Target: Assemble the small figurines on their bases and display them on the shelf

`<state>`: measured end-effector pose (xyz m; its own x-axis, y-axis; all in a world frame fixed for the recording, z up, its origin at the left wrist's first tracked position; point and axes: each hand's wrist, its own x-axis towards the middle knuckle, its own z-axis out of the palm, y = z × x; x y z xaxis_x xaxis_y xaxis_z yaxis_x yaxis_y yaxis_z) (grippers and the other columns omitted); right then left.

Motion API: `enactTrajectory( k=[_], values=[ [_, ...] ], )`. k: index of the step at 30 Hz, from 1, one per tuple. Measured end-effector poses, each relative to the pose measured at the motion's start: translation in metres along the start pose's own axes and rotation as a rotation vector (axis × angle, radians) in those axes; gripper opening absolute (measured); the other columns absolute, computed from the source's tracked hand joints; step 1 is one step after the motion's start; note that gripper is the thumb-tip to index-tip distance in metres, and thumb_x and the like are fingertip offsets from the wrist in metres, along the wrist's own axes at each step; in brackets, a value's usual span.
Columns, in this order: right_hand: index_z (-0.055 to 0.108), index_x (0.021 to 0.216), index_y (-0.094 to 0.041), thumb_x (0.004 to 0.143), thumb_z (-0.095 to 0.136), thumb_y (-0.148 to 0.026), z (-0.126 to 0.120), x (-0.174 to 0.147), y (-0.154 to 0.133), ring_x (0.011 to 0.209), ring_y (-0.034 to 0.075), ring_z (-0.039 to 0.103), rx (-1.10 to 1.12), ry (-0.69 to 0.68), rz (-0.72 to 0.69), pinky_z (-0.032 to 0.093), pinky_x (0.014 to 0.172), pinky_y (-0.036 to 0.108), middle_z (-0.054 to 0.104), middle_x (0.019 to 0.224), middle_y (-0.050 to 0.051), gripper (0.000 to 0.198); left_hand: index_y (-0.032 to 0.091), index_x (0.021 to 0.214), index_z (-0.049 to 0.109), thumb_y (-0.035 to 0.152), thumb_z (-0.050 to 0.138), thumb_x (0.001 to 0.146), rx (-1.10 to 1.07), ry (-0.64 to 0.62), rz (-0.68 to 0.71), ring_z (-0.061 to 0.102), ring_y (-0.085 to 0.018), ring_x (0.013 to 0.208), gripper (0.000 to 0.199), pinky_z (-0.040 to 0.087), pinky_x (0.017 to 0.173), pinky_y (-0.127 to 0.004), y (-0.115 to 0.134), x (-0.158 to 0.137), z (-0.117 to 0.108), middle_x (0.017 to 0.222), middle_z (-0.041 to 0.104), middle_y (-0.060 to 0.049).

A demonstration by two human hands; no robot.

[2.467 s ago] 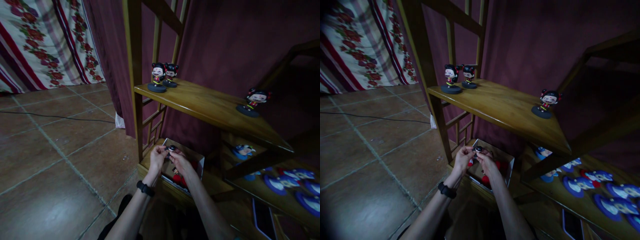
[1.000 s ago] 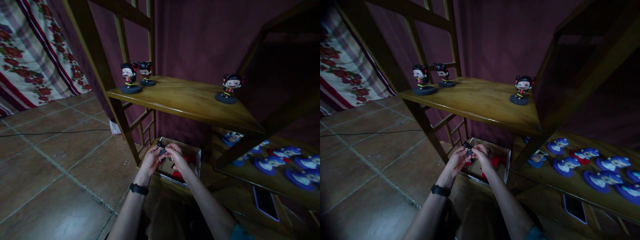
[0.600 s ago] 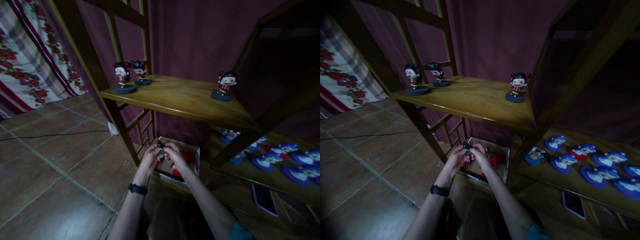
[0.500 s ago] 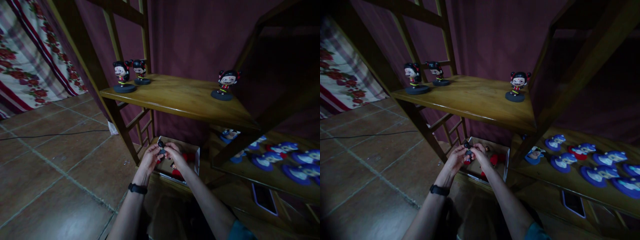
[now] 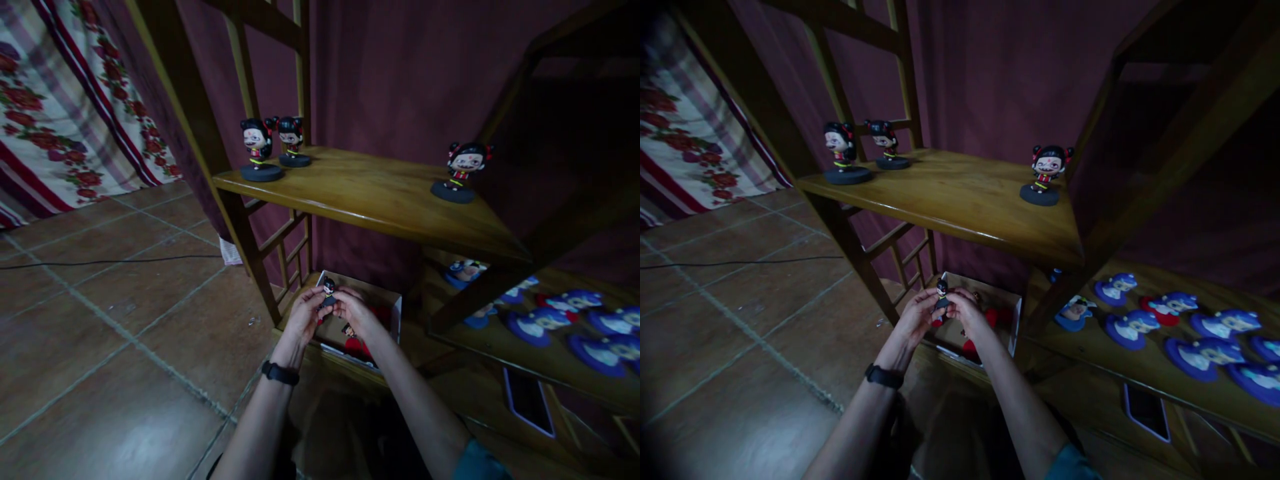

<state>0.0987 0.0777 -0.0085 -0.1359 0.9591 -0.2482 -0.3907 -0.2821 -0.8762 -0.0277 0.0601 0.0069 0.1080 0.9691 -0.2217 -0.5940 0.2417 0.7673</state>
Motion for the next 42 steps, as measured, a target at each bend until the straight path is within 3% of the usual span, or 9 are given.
enactTrajectory(
  k=[7, 12, 23, 35, 42],
  values=[
    [0.06, 0.093, -0.022, 0.066, 0.063, -0.034, 0.003, -0.006, -0.001, 0.065, 0.01, 0.059, -0.097, 0.002, -0.12, 0.046, 0.055, 0.021, 0.066, 0.082, 0.001, 0.03, 0.012, 0.085, 0.055, 0.005, 0.062, 0.069, -0.083, 0.164, 0.06, 0.063, -0.014, 0.074, 0.018, 0.057, 0.066, -0.03, -0.007, 0.005, -0.003, 0.084, 0.063, -0.007],
    [0.061, 0.087, -0.021, 0.061, 0.069, -0.032, 0.006, 0.0, 0.007, 0.069, 0.011, 0.059, -0.18, 0.004, -0.166, 0.046, 0.053, 0.021, 0.064, 0.09, 0.002, 0.03, 0.015, 0.082, 0.052, 0.003, 0.061, 0.068, -0.029, 0.276, 0.158, 0.06, -0.012, 0.07, 0.02, 0.057, 0.068, -0.034, -0.009, 0.003, 0.001, 0.077, 0.058, -0.002],
    [0.061, 0.089, -0.021, 0.06, 0.071, -0.038, 0.005, 0.007, 0.018, 0.061, 0.01, 0.057, -0.224, 0.003, -0.151, 0.048, 0.053, 0.022, 0.064, 0.083, 0.0, 0.035, 0.016, 0.084, 0.054, 0.013, 0.066, 0.064, 0.095, 0.276, 0.256, 0.057, -0.011, 0.066, 0.023, 0.053, 0.06, -0.027, -0.014, 0.0, 0.004, 0.075, 0.055, 0.0],
    [0.06, 0.086, -0.021, 0.057, 0.073, -0.033, 0.002, 0.004, 0.013, 0.071, 0.013, 0.06, -0.18, -0.051, -0.13, 0.051, 0.062, 0.025, 0.066, 0.089, 0.001, 0.034, 0.013, 0.086, 0.057, 0.01, 0.063, 0.067, 0.12, 0.258, 0.171, 0.059, -0.013, 0.062, 0.021, 0.053, 0.059, -0.029, -0.009, 0.0, 0.001, 0.074, 0.059, -0.004],
    [0.059, 0.081, -0.021, 0.052, 0.073, -0.027, 0.004, 0.005, 0.015, 0.065, 0.012, 0.059, -0.193, -0.038, -0.125, 0.051, 0.057, 0.024, 0.065, 0.08, -0.002, 0.032, 0.013, 0.08, 0.055, 0.006, 0.065, 0.062, 0.025, 0.272, 0.077, 0.06, -0.014, 0.055, 0.022, 0.054, 0.052, -0.03, -0.006, -0.001, -0.004, 0.068, 0.06, -0.003]
  ],
)
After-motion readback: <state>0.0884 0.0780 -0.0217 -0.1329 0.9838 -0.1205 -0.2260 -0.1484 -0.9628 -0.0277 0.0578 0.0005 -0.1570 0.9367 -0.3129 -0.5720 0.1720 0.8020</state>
